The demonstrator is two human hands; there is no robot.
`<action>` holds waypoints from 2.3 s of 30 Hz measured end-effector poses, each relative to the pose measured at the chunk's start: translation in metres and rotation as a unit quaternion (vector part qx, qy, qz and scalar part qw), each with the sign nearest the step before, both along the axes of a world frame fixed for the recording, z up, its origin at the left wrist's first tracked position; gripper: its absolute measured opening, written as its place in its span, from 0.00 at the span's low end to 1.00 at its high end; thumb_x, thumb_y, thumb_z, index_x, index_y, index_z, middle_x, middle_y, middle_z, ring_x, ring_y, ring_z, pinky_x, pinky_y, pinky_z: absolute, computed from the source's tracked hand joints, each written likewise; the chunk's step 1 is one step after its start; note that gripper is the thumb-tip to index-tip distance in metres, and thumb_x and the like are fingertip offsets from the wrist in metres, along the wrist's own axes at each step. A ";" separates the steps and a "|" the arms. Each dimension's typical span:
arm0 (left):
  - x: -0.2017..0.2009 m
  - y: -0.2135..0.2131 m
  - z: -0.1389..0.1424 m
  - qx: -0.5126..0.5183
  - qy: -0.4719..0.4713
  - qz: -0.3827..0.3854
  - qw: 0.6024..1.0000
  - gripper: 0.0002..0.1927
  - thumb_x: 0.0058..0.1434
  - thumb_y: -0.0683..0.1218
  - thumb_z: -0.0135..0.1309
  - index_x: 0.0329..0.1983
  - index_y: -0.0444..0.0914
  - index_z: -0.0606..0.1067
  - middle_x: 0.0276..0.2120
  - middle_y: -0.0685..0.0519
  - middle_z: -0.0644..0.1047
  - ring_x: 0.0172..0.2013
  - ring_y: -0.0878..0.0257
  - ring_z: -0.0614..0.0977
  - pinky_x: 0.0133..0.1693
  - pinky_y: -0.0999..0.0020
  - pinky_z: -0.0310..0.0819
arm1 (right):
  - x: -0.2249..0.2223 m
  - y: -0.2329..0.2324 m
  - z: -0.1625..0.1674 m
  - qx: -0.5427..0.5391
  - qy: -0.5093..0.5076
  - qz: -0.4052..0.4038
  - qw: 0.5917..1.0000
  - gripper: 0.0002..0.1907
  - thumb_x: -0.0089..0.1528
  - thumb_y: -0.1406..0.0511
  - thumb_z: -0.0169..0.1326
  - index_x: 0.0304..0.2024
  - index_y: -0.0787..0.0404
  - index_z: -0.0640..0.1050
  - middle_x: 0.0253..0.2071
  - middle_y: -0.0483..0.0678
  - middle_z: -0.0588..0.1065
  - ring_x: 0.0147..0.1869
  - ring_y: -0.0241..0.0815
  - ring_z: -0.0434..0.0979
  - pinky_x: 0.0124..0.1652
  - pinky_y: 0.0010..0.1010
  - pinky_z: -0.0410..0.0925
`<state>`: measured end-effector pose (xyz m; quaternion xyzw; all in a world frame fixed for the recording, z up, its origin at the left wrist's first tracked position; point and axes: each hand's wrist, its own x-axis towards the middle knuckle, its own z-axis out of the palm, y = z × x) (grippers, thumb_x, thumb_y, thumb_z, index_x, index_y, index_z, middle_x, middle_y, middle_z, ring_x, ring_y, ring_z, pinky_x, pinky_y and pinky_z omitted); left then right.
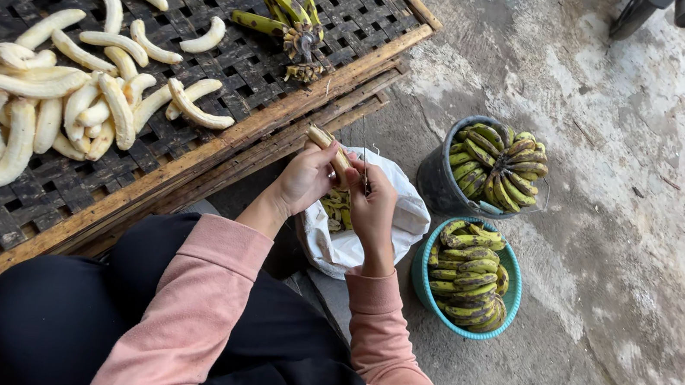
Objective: The person sits on the ground and peels bananas one at a time, using a knife to help remove the peel by hand. The peeled bananas are placed on a woven bamboo tray and the peels are dropped into a white sack beside them.
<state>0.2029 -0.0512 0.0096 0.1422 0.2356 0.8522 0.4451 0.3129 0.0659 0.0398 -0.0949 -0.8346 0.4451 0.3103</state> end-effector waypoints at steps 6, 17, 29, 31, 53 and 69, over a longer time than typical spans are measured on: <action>0.004 -0.006 0.011 -0.087 0.050 0.005 0.995 0.21 0.64 0.49 0.63 0.50 0.38 0.65 0.38 0.52 0.76 0.37 0.65 0.77 0.38 0.71 0.73 | 0.000 0.003 -0.006 -0.008 -0.013 0.045 0.999 0.08 0.70 0.66 0.53 0.42 0.67 0.77 0.31 0.47 0.76 0.33 0.33 0.74 0.34 0.26 0.68; 0.011 -0.005 0.038 -0.393 0.415 0.145 0.808 0.45 0.41 0.48 0.77 0.59 0.33 0.66 0.47 0.44 0.80 0.48 0.54 0.84 0.50 0.63 0.79 | -0.005 0.021 -0.002 -0.249 -0.013 0.066 0.966 0.16 0.71 0.60 0.51 0.52 0.67 0.77 0.36 0.42 0.76 0.27 0.29 0.70 0.26 0.22 0.64; 0.017 -0.007 0.048 -0.432 0.474 0.191 0.743 0.50 0.37 0.51 0.76 0.59 0.27 0.63 0.51 0.33 0.75 0.53 0.42 0.79 0.52 0.54 0.76 | -0.011 0.003 0.020 -0.151 -0.037 0.095 0.983 0.10 0.70 0.67 0.55 0.48 0.68 0.79 0.35 0.43 0.78 0.35 0.28 0.75 0.33 0.21 0.70; 0.016 -0.006 0.041 -0.437 0.473 0.181 0.743 0.47 0.37 0.50 0.76 0.56 0.28 0.65 0.48 0.34 0.77 0.51 0.43 0.80 0.51 0.55 0.77 | -0.011 0.007 0.006 -0.117 -0.015 0.082 0.990 0.09 0.72 0.67 0.54 0.48 0.68 0.80 0.34 0.43 0.77 0.34 0.28 0.73 0.32 0.22 0.68; 0.009 0.025 -0.008 -0.367 0.516 0.362 0.684 0.27 0.44 0.51 0.69 0.47 0.35 0.78 0.39 0.40 0.82 0.43 0.43 0.83 0.44 0.53 0.79 | -0.057 0.069 -0.090 -0.398 -0.035 0.149 0.904 0.09 0.76 0.62 0.49 0.48 0.62 0.75 0.33 0.45 0.75 0.27 0.34 0.73 0.24 0.24 0.64; -0.011 0.020 -0.009 -0.345 0.038 0.322 0.881 0.19 0.67 0.49 0.54 0.54 0.31 0.71 0.39 0.46 0.78 0.37 0.58 0.81 0.38 0.61 0.77 | -0.102 0.044 -0.108 -0.252 -0.100 0.086 0.959 0.13 0.76 0.62 0.47 0.54 0.67 0.72 0.37 0.56 0.76 0.23 0.44 0.72 0.20 0.32 0.64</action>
